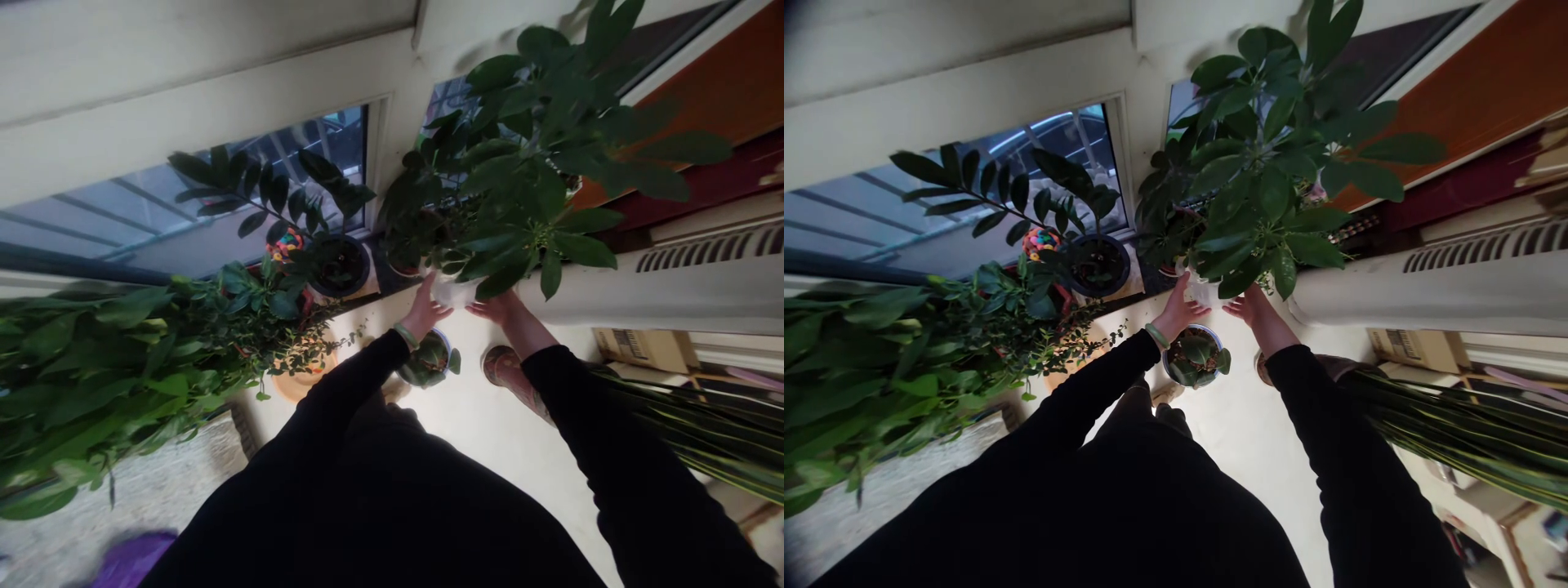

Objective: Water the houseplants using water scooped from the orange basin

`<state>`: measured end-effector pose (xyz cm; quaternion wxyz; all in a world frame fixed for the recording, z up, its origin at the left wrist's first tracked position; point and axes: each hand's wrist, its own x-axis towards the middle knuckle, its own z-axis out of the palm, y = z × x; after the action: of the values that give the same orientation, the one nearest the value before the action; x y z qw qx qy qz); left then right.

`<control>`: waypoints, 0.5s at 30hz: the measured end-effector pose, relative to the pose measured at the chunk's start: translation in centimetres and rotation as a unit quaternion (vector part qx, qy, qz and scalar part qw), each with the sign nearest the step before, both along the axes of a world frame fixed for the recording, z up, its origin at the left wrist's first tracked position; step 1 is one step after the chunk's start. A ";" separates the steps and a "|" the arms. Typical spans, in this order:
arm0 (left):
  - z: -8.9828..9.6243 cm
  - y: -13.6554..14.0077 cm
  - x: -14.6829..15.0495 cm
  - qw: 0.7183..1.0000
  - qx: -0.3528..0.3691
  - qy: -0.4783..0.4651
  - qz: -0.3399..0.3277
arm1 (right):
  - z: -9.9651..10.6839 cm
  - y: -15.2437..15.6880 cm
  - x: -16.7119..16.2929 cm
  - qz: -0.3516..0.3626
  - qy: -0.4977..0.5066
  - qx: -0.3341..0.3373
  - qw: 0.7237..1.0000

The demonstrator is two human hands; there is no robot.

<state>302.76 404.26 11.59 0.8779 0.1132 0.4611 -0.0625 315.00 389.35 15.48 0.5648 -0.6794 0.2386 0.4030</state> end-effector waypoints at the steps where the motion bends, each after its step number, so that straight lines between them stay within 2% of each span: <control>1: 0.0 0.0 -0.1 1.000 0.014 0.005 -0.004 | -0.1 -0.1 -0.4 -0.010 0.003 0.008 1.000; 6: 0.0 -0.2 -1.6 0.992 0.120 0.000 -0.039 | -1.6 -0.9 -3.6 -0.060 0.008 0.097 0.993; 9: 0.1 -0.3 -3.0 0.985 0.160 0.010 -0.057 | -2.2 -1.6 -6.2 -0.077 0.000 0.138 0.987; 15: -0.1 -1.4 -6.0 0.976 0.200 0.017 -0.078 | -2.0 -2.8 -11.1 -0.100 0.000 0.133 0.986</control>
<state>296.72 402.83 11.47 0.8216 0.3212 0.4693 -0.0390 303.88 386.56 13.49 0.6878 -0.5709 0.2497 0.3723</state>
